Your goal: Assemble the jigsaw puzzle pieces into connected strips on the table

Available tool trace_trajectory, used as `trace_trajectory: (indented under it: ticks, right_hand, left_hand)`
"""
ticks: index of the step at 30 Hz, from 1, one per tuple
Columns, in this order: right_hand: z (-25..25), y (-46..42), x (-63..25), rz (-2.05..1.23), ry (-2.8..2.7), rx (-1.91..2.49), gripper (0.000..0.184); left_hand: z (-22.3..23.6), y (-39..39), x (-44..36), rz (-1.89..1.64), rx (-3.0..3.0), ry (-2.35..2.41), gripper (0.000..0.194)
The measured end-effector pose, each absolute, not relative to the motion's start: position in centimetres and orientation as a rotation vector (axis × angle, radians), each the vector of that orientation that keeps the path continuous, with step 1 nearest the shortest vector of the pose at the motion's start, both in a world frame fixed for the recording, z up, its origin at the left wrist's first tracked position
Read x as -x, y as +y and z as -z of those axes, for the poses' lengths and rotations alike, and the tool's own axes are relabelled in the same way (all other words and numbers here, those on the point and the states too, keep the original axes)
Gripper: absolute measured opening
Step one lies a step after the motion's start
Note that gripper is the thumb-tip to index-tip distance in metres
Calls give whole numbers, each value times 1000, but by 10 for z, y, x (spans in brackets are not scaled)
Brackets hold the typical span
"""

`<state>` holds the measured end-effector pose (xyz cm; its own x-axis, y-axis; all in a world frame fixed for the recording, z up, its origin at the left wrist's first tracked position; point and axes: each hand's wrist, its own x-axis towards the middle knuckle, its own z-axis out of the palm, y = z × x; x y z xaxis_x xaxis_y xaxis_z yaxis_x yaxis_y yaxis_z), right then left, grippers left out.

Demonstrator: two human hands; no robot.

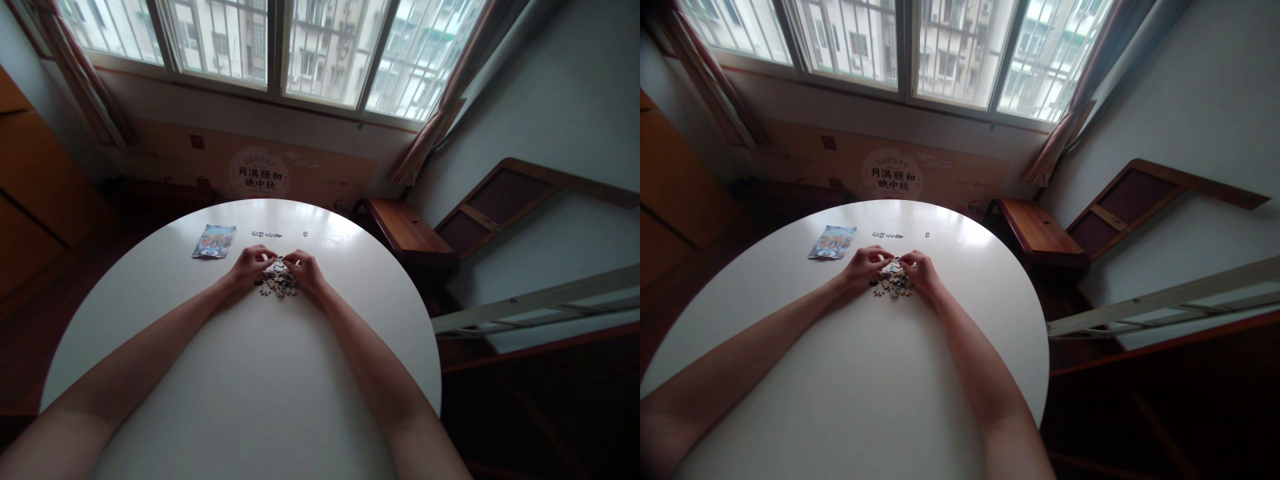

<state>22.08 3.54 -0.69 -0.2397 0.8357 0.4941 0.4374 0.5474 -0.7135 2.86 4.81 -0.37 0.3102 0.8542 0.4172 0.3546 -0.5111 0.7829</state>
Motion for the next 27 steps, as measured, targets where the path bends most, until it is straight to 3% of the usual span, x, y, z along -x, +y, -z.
trace_trajectory:
  ticks: [27]
  right_hand:
    - [6, 35, -221, -541, -1857, 1040, 5]
  left_hand:
    - [2, 46, -29, -1132, -1980, 1100, 25]
